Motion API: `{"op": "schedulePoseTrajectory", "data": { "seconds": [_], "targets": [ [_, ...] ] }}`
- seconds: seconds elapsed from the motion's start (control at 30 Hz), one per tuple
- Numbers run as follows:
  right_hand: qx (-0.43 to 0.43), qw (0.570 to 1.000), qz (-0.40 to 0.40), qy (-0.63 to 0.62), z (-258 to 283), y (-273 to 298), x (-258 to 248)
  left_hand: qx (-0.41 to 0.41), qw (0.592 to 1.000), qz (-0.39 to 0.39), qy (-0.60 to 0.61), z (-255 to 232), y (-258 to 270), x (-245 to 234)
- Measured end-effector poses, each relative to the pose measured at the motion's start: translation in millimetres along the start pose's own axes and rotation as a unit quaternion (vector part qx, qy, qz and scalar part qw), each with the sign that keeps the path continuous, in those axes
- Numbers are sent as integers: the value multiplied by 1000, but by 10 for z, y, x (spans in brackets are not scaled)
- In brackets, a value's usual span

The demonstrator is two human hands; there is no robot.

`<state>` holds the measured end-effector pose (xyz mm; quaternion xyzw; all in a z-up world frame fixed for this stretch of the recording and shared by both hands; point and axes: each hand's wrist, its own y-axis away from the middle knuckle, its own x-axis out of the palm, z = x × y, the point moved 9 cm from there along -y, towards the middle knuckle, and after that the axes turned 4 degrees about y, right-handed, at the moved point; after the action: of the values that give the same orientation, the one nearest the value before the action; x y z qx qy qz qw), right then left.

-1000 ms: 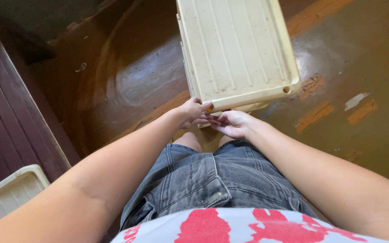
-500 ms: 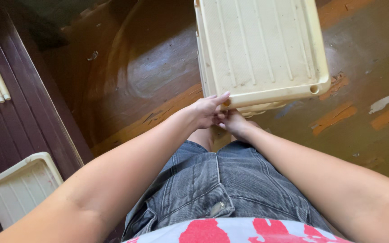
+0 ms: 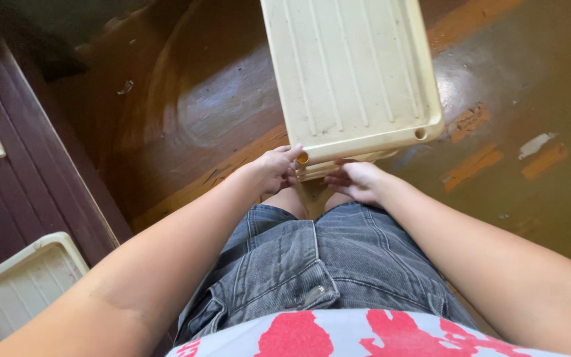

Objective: The person disassembles a beige plastic three-tier stand by removing the top tray and detaching the vertical support rods. The removed parts are placed on a nearby wooden bench.

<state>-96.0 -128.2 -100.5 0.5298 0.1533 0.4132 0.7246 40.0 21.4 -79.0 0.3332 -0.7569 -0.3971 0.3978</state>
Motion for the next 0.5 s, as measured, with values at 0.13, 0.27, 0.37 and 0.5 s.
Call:
{"op": "schedulePoseTrajectory", "data": {
  "seconds": [0.13,0.27,0.37,0.5],
  "targets": [
    [-17,986,-57,-157,91,-61,-650,-17,997,-11,-78,-63,78,-18],
    [-38,967,-88,-238,190,3,-1212,-32,985,-22,-165,-167,179,39],
    [-10,933,-100,-346,170,95,-1414,-59,973,-46,-220,-195,230,19],
    [-1,922,-133,-364,297,263,-1674,-146,975,-113,-120,48,256,-31]
  ]
}}
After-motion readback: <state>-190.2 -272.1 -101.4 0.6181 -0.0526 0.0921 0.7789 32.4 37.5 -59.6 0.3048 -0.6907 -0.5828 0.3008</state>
